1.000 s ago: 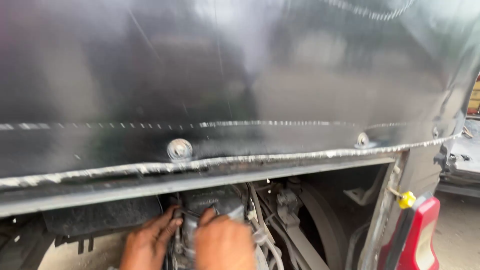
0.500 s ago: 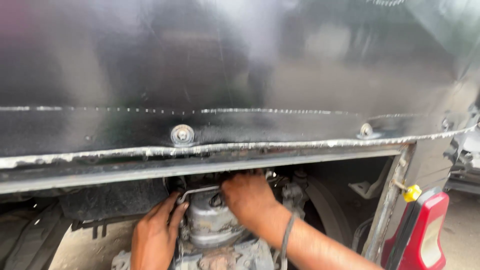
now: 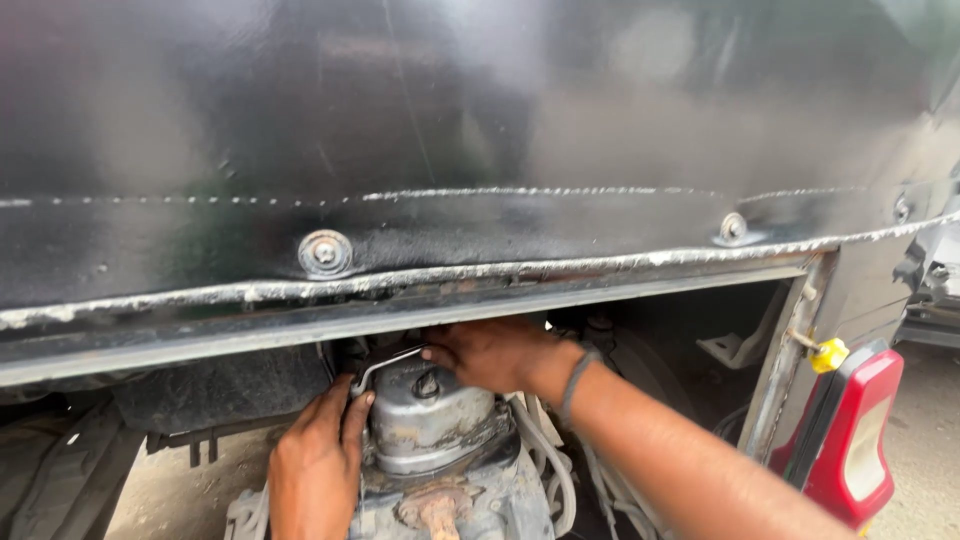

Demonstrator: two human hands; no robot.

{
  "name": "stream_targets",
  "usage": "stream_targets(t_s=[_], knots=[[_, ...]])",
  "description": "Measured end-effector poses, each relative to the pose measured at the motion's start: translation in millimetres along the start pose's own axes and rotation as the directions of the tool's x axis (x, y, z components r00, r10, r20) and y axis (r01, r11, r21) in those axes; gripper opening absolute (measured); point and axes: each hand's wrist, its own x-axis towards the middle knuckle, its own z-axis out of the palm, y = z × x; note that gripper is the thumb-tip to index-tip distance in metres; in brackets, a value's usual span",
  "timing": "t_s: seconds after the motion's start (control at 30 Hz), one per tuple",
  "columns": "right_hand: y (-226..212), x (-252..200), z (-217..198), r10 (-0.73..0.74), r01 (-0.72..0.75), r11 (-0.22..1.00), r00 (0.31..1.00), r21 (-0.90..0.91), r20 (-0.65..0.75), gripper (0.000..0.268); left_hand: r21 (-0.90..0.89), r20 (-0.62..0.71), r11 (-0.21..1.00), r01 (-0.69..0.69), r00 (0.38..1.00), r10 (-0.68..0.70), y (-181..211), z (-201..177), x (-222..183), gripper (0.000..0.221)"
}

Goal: The person works in the engine bay of a small vehicle, using a spanner to loosen and tighten bolts on a metal engine component. They manipulate wires and hoses by hand, reposition around the engine, and continue turning the spanner on different fasteners.

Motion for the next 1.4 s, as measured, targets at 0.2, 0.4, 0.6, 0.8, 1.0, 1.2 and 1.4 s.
stream_targets(t_s=[0.2,0.4,0.6,0.8,1.0,1.2,1.4], knots=[[-30.6,-34.7,13.3,0.092,-0.100,0.986,0.993,-0.135,-0.068,0.042,-0.072,0.043,0.994,-0.086,0.995,0.089,-28.5,7.4,2.9,0.038],[-86.9,-49.9,48.4,0.170,-0.245,0.868,0.964,-0.431,-0.206,0.021,-0.272,0.369,0.953,0.132,0.929,-0.024,-30.4,-11.5,19.9,0.045],[-54.4,-57.4,22.1,0.004,-0.106,0.946,0.949,-0.305,-0.316,0.011,-0.183,0.101,0.982,-0.036,0.993,0.055,-11.9,-18.1,11.1,0.042],[-16.9,-19.6,31.0,-0.071,-0.082,0.911,0.934,-0.405,-0.350,0.021,-0.020,0.061,1.000,-0.018,0.998,0.019,-2.8,-13.4,3.3,0.041],[20.0,17.9,44.4,-0.271,0.028,0.866,0.865,-0.499,-0.422,0.032,0.099,0.029,0.995,-0.001,1.000,-0.002,-6.0,6.6,-3.4,0.039],[11.3,2.2,11.8,-0.170,0.153,0.980,0.976,-0.130,-0.136,0.043,0.145,0.017,0.989,-0.020,1.000,0.018,-6.0,6.8,-4.4,0.039],[-29.0,-35.8,33.4,0.089,-0.131,0.953,0.983,-0.273,-0.161,0.030,-0.031,0.153,0.999,0.033,0.988,-0.028,-8.5,-15.4,9.6,0.038]])
